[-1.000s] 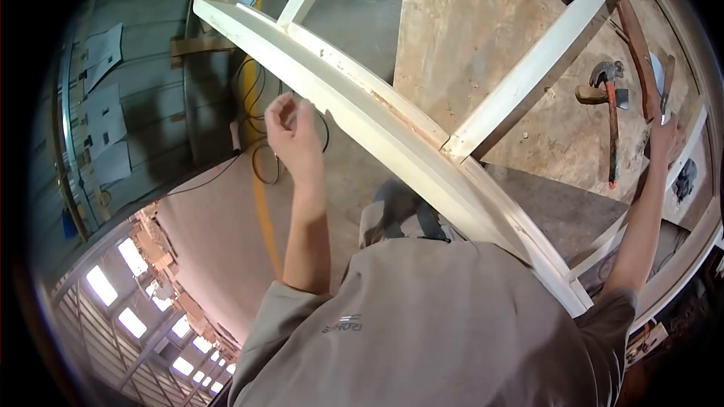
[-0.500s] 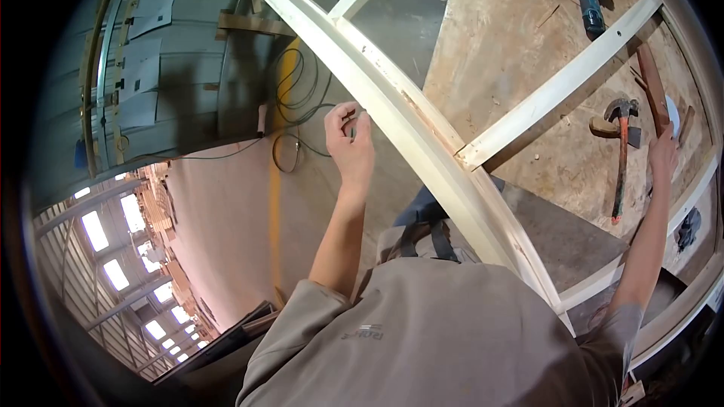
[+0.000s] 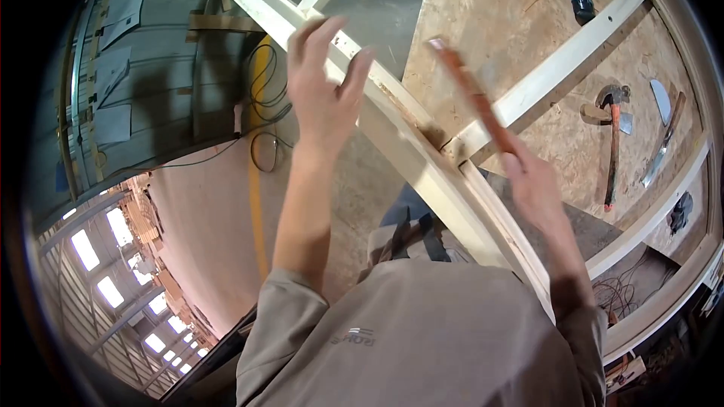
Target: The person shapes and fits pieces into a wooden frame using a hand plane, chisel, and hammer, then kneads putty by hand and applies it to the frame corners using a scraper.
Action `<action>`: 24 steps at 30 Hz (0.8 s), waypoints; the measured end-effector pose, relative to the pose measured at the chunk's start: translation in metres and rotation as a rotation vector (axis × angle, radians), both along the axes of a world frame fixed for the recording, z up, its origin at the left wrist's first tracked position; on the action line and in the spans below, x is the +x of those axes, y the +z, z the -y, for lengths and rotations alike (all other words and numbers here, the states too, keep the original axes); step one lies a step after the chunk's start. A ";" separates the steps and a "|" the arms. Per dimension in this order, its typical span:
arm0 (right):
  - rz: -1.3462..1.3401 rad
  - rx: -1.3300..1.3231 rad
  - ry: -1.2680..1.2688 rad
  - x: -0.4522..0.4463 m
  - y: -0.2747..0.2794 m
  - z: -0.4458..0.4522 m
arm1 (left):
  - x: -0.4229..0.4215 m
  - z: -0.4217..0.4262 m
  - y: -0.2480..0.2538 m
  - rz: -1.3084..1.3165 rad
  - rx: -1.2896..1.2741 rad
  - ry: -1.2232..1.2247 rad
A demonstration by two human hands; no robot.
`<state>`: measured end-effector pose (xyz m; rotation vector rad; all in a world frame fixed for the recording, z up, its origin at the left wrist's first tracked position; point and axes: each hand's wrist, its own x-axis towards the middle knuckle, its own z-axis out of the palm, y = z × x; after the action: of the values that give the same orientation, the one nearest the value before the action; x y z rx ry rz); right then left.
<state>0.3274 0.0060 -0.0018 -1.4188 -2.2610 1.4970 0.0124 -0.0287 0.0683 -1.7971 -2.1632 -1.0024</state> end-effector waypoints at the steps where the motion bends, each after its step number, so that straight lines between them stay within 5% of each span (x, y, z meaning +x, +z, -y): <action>1: 0.084 -0.093 0.106 -0.023 0.008 0.000 | -0.003 -0.010 0.003 -0.078 -0.064 -0.048; 5: -0.029 0.112 0.197 -0.067 -0.019 0.027 | -0.015 -0.022 0.002 0.094 -0.672 -0.141; 9: -0.285 0.263 0.211 -0.078 -0.042 0.028 | -0.029 -0.019 -0.009 0.291 -0.945 -0.273; 14: -0.557 -0.108 0.178 -0.086 -0.061 0.026 | -0.046 -0.022 -0.021 0.145 -0.979 -0.351; 21: -0.583 -0.176 0.164 -0.172 -0.062 -0.003 | -0.089 -0.051 -0.024 -0.002 -1.025 -0.079; 24: -0.562 -0.234 0.125 -0.166 -0.057 0.002 | -0.085 -0.047 -0.028 0.064 -1.063 -0.141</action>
<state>0.1615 0.0043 -0.0590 -0.7573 -1.8968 1.9465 -0.0730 0.0186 0.0404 -2.2957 -2.9095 0.2104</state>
